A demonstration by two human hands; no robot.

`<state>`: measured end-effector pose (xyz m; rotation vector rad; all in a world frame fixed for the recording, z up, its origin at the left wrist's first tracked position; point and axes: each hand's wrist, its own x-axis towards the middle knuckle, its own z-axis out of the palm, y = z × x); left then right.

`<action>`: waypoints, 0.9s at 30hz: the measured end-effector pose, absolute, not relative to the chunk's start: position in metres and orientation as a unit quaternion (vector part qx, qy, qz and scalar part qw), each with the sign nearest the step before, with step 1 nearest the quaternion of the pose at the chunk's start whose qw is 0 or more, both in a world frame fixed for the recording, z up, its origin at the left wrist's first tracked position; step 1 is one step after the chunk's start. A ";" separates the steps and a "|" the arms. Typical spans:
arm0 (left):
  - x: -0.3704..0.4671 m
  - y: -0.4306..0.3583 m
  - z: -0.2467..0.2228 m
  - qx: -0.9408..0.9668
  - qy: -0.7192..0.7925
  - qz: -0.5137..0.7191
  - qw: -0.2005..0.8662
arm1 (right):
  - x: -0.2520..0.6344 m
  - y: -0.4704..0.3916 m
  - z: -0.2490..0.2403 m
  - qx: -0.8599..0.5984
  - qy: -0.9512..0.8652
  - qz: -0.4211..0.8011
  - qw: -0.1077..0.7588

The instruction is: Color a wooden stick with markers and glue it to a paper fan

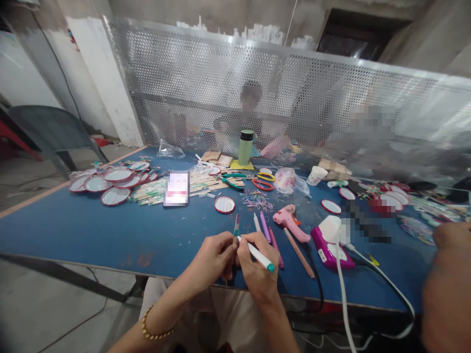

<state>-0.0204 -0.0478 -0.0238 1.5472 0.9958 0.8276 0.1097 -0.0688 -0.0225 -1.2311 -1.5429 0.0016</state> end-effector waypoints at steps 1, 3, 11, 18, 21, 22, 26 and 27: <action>-0.020 -0.048 -0.024 0.649 0.419 0.347 0.532 | 0.110 -0.069 -0.022 -0.517 -0.654 -0.003 0.552; -0.020 -0.048 -0.024 0.649 0.421 0.347 0.530 | 0.110 -0.069 -0.022 -0.512 -0.656 -0.009 0.554; -0.021 -0.048 -0.021 0.650 0.417 0.347 0.532 | 0.110 -0.070 -0.022 -0.521 -0.650 0.003 0.554; -0.021 -0.049 -0.023 0.648 0.418 0.348 0.533 | 0.110 -0.069 -0.023 -0.521 -0.650 0.009 0.553; -0.021 -0.050 -0.022 0.647 0.417 0.347 0.536 | 0.110 -0.070 -0.023 -0.524 -0.644 0.012 0.557; -0.021 -0.050 -0.022 0.646 0.417 0.346 0.538 | 0.110 -0.070 -0.023 -0.525 -0.641 0.015 0.559; -0.021 -0.049 -0.022 0.644 0.412 0.348 0.543 | 0.110 -0.071 -0.023 -0.522 -0.640 0.023 0.564; -0.021 -0.049 -0.022 0.644 0.411 0.350 0.542 | 0.110 -0.070 -0.023 -0.522 -0.641 0.023 0.563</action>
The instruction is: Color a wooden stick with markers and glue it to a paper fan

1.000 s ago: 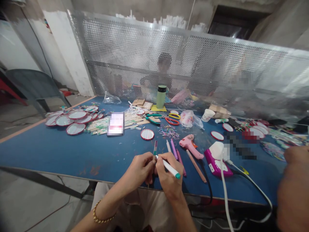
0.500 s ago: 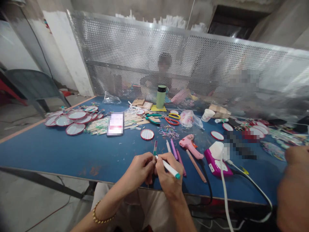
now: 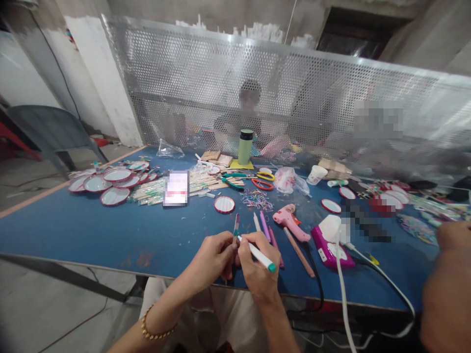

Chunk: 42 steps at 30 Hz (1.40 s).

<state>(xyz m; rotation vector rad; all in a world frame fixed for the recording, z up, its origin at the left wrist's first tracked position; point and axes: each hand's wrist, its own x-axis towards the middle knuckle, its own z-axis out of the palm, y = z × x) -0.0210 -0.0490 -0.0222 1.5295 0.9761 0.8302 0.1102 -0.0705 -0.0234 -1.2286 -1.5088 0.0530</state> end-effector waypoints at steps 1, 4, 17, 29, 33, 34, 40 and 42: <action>-0.021 -0.049 -0.022 0.645 0.411 0.351 0.541 | 0.110 -0.070 -0.023 -0.523 -0.642 0.022 0.561; -0.021 -0.049 -0.022 0.649 0.413 0.350 0.534 | 0.110 -0.070 -0.023 -0.520 -0.644 0.020 0.560; -0.021 -0.048 -0.023 0.646 0.415 0.348 0.539 | 0.109 -0.070 -0.022 -0.513 -0.642 0.015 0.570; -0.021 -0.048 -0.026 0.645 0.410 0.347 0.544 | 0.111 -0.069 -0.025 -0.518 -0.638 0.015 0.570; -0.021 -0.047 -0.026 0.651 0.408 0.350 0.536 | 0.111 -0.069 -0.027 -0.518 -0.642 0.017 0.565; -0.020 -0.047 -0.026 0.650 0.408 0.350 0.536 | 0.111 -0.068 -0.027 -0.518 -0.642 0.018 0.565; -0.021 -0.046 -0.028 0.652 0.409 0.351 0.534 | 0.112 -0.067 -0.027 -0.515 -0.644 0.015 0.565; -0.021 -0.046 -0.028 0.652 0.408 0.352 0.534 | 0.112 -0.067 -0.027 -0.519 -0.640 0.017 0.566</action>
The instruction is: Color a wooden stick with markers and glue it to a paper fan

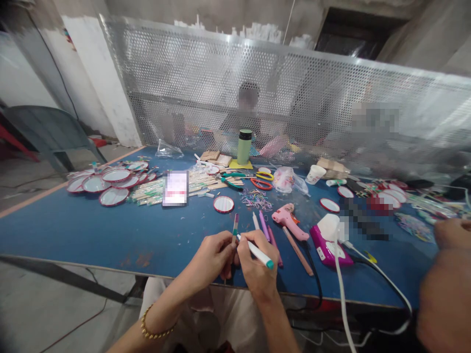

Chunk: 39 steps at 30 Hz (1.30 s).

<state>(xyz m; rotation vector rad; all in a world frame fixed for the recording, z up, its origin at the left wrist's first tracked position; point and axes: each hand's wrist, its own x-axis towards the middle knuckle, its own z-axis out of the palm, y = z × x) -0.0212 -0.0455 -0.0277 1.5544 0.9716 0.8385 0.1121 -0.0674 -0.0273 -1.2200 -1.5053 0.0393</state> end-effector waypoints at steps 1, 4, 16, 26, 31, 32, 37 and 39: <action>-0.021 -0.046 -0.027 0.651 0.408 0.351 0.536 | 0.112 -0.068 -0.028 -0.521 -0.638 0.019 0.567; -0.021 -0.047 -0.026 0.646 0.408 0.349 0.543 | 0.113 -0.068 -0.029 -0.526 -0.633 0.027 0.567; -0.021 -0.048 -0.026 0.648 0.414 0.345 0.539 | 0.111 -0.069 -0.025 -0.521 -0.637 0.031 0.568; -0.021 -0.048 -0.026 0.650 0.409 0.345 0.540 | 0.111 -0.069 -0.025 -0.526 -0.637 0.043 0.562; -0.022 -0.047 -0.026 0.650 0.406 0.347 0.540 | 0.111 -0.070 -0.026 -0.528 -0.633 0.034 0.565; -0.022 -0.047 -0.026 0.651 0.406 0.347 0.539 | 0.111 -0.070 -0.026 -0.526 -0.634 0.033 0.565; -0.021 -0.047 -0.026 0.654 0.407 0.349 0.534 | 0.111 -0.070 -0.024 -0.522 -0.641 0.037 0.562; -0.021 -0.047 -0.026 0.650 0.408 0.348 0.538 | 0.111 -0.070 -0.024 -0.526 -0.641 0.041 0.558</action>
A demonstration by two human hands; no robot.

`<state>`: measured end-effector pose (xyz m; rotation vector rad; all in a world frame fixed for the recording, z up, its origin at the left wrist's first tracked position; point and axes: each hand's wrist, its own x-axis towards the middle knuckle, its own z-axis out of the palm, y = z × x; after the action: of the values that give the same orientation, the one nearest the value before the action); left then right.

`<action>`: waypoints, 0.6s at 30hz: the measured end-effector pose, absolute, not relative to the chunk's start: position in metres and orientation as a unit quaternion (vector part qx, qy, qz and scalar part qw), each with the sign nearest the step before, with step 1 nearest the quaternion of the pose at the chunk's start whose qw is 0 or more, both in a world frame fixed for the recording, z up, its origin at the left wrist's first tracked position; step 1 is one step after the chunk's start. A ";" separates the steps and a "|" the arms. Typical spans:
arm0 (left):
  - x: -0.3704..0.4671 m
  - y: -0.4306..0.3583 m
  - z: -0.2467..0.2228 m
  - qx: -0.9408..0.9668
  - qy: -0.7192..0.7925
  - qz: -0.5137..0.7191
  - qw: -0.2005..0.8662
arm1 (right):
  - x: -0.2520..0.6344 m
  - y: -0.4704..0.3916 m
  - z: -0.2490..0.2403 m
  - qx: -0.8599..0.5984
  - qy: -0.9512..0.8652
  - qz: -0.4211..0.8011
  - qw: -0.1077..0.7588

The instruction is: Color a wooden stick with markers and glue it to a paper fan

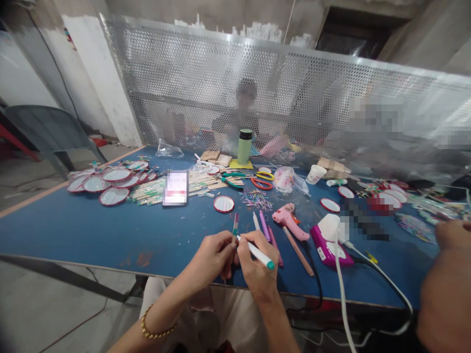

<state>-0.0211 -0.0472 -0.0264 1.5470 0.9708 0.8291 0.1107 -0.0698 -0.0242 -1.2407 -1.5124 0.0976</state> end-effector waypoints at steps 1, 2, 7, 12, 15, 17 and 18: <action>-0.021 -0.047 -0.027 0.649 0.408 0.348 0.540 | 0.111 -0.070 -0.024 -0.529 -0.640 0.042 0.557; -0.021 -0.047 -0.027 0.647 0.408 0.347 0.543 | 0.111 -0.070 -0.025 -0.530 -0.638 0.041 0.557; -0.021 -0.047 -0.026 0.644 0.410 0.347 0.545 | 0.112 -0.070 -0.026 -0.533 -0.636 0.036 0.557; -0.021 -0.047 -0.025 0.647 0.411 0.351 0.537 | 0.111 -0.069 -0.024 -0.521 -0.644 0.025 0.560; -0.021 -0.047 -0.026 0.643 0.409 0.352 0.544 | 0.110 -0.070 -0.024 -0.522 -0.640 0.032 0.563; -0.021 -0.048 -0.026 0.640 0.408 0.351 0.549 | 0.111 -0.071 -0.025 -0.526 -0.632 0.039 0.568; -0.021 -0.048 -0.027 0.638 0.407 0.350 0.552 | 0.111 -0.071 -0.026 -0.527 -0.628 0.042 0.571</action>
<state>-0.0208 -0.0479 -0.0268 1.5088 0.9630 0.8280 0.1108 -0.0712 -0.0259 -1.2373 -1.4723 0.0991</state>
